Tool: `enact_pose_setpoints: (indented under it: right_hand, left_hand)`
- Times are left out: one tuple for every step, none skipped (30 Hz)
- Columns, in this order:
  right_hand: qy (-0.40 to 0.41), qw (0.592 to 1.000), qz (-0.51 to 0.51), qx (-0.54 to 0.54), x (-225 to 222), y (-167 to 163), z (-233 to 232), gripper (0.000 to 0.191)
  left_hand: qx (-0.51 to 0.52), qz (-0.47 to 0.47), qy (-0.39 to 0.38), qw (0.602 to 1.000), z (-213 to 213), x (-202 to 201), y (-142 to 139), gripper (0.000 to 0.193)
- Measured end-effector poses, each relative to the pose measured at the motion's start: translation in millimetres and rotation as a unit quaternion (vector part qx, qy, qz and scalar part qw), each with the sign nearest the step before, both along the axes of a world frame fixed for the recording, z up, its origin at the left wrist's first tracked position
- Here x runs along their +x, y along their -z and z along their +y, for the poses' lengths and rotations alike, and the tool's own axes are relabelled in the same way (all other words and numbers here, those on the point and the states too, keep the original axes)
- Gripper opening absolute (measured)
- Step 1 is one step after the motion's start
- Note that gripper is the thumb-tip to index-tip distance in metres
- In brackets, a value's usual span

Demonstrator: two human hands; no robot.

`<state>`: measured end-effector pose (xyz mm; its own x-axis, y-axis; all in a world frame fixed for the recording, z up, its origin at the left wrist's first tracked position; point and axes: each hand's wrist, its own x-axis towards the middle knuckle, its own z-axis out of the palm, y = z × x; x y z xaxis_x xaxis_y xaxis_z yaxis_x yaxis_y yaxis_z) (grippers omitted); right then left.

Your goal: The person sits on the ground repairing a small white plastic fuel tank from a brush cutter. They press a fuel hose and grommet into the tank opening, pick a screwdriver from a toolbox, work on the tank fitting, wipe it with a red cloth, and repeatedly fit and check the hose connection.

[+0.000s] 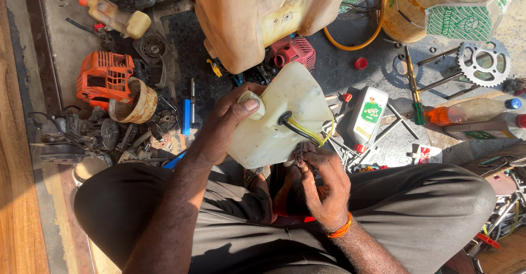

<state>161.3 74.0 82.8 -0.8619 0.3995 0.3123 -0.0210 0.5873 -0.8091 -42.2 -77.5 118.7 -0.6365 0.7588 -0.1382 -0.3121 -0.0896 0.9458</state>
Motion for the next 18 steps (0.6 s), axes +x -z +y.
enact_pose_setpoints:
  right_hand:
    - [-0.001, 1.000, 0.001, 0.002, -0.1, 0.0, 0.3, 0.016]
    - [-0.002, 1.000, 0.001, 0.003, 0.2, 0.1, 0.3, 0.016]
    - [-0.003, 1.000, 0.001, 0.004, 0.2, 0.2, 0.5, 0.016]
    - [-0.004, 1.000, -0.002, -0.003, 0.3, 0.3, 0.4, 0.016]
    - [-0.005, 1.000, -0.006, -0.011, 0.2, 0.4, 0.5, 0.016]
    - [-0.006, 1.000, -0.010, -0.019, 0.3, 0.5, 0.4, 0.016]
    - [-0.008, 1.000, -0.005, -0.014, 0.1, 0.7, 0.4, 0.017]
    - [-0.010, 1.000, 0.000, -0.009, 0.0, 0.9, 0.4, 0.017]
    - [-0.011, 1.000, 0.005, -0.004, -0.4, 1.1, 0.4, 0.018]
    - [-0.011, 1.000, 0.002, -0.008, -0.5, 1.4, 0.4, 0.017]
    - [-0.011, 1.000, -0.001, -0.011, -0.8, 1.5, 0.5, 0.016]
    - [-0.011, 1.000, -0.005, -0.015, -0.8, 1.8, 0.4, 0.016]
    - [-0.011, 1.000, -0.007, -0.016, -1.0, 2.0, 0.4, 0.015]
    - [-0.011, 1.000, -0.010, -0.016, -1.0, 2.1, 0.2, 0.015]
    - [-0.011, 1.000, -0.013, -0.017, -1.0, 2.1, 0.0, 0.015]
    - [-0.010, 1.000, -0.015, -0.015, -0.9, 2.2, -0.4, 0.015]
    - [-0.009, 1.000, -0.016, -0.013, -1.0, 2.2, -0.7, 0.015]
    - [-0.009, 1.000, -0.017, -0.010, -1.0, 2.2, -1.1, 0.015]
  left_hand:
    - [0.002, -0.001, -0.002, 1.000, 0.3, -0.1, 0.2, 0.050]
    - [0.004, -0.003, -0.004, 1.000, 0.6, 0.3, 0.5, 0.050]
    - [0.005, -0.005, -0.006, 1.000, 0.9, 0.4, 0.7, 0.050]
    - [0.001, -0.004, -0.007, 1.000, 1.0, 0.8, 0.7, 0.050]
    - [-0.003, -0.004, -0.009, 1.000, 1.2, 0.9, 0.7, 0.050]
    - [-0.007, -0.004, -0.011, 1.000, 1.2, 1.3, 0.6, 0.049]
    - [-0.006, 0.001, -0.009, 1.000, 1.4, 1.5, 0.4, 0.049]
    - [-0.005, 0.006, -0.008, 1.000, 1.4, 1.7, 0.3, 0.049]
    - [-0.003, 0.011, -0.006, 1.000, 1.5, 1.7, 0.0, 0.049]
    - [-0.003, 0.014, -0.005, 1.000, 1.5, 2.0, -0.2, 0.049]
    - [-0.002, 0.017, -0.004, 1.000, 1.5, 2.1, -0.4, 0.049]
    - [-0.002, 0.019, -0.002, 1.000, 1.5, 2.5, -0.6, 0.049]
    - [-0.001, 0.016, 0.001, 1.000, 1.5, 2.5, -0.6, 0.049]
    - [0.000, 0.013, 0.003, 1.000, 1.4, 2.7, -0.7, 0.049]
    - [0.001, 0.009, 0.005, 1.000, 1.3, 2.8, -0.6, 0.049]
    - [0.004, 0.010, 0.011, 1.000, 0.8, 2.9, -0.5, 0.050]
    - [0.008, 0.011, 0.018, 1.000, 0.4, 2.6, -0.2, 0.051]
    - [0.011, 0.012, 0.024, 1.000, -0.1, 2.4, 0.2, 0.051]
